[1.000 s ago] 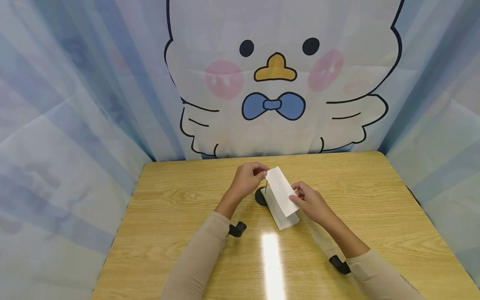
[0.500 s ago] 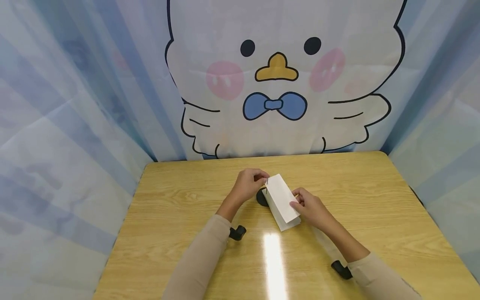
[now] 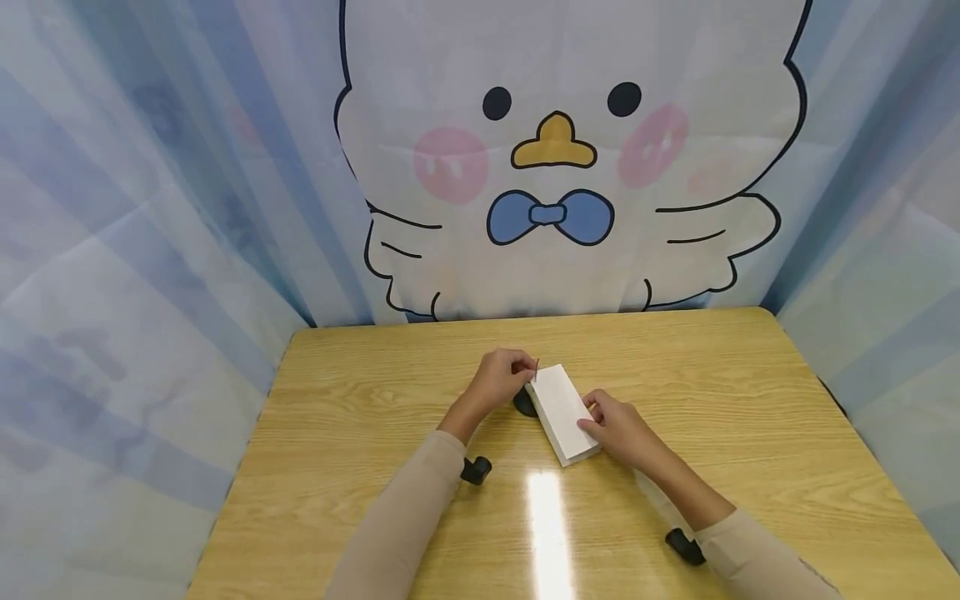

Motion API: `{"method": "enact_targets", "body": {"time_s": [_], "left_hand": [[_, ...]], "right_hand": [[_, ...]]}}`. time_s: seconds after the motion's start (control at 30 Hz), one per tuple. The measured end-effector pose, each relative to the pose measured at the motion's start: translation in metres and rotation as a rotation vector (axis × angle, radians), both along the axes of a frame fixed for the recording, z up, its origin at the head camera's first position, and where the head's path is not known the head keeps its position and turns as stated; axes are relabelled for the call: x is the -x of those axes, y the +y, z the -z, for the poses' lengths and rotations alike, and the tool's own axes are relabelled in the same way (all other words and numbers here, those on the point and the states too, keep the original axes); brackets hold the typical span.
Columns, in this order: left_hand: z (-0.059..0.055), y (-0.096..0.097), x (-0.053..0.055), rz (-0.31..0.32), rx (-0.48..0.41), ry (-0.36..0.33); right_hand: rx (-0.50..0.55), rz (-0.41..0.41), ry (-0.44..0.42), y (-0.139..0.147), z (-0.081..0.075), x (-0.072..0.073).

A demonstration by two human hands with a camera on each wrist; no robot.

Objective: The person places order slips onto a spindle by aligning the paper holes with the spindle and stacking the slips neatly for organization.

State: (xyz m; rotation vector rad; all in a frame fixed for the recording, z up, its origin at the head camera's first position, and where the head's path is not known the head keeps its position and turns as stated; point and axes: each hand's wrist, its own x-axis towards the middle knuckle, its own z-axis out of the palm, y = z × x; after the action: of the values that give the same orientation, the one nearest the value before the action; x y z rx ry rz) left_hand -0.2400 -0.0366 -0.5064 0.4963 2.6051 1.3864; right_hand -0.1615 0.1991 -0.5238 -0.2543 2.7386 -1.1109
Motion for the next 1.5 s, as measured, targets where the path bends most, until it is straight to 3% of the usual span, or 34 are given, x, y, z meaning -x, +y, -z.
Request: {"method": "enact_targets", "body": {"time_s": [0.23, 0.7, 1.13, 1.5], "left_hand": [[0.009, 0.002, 0.002, 0.013, 0.043, 0.016], [0.019, 0.006, 0.002, 0.043, 0.163, 0.063], [0.026, 0.007, -0.003, 0.028, 0.191, 0.063], [0.026, 0.003, -0.003, 0.023, 0.171, 0.065]], "right_hand": [[-0.046, -0.009, -0.033, 0.000, 0.000, 0.001], [-0.202, -0.085, -0.009, -0.005, 0.005, 0.003], [-0.258, -0.097, -0.003, -0.004, 0.008, -0.004], [-0.305, -0.088, -0.019, 0.000, 0.006, -0.001]]}}
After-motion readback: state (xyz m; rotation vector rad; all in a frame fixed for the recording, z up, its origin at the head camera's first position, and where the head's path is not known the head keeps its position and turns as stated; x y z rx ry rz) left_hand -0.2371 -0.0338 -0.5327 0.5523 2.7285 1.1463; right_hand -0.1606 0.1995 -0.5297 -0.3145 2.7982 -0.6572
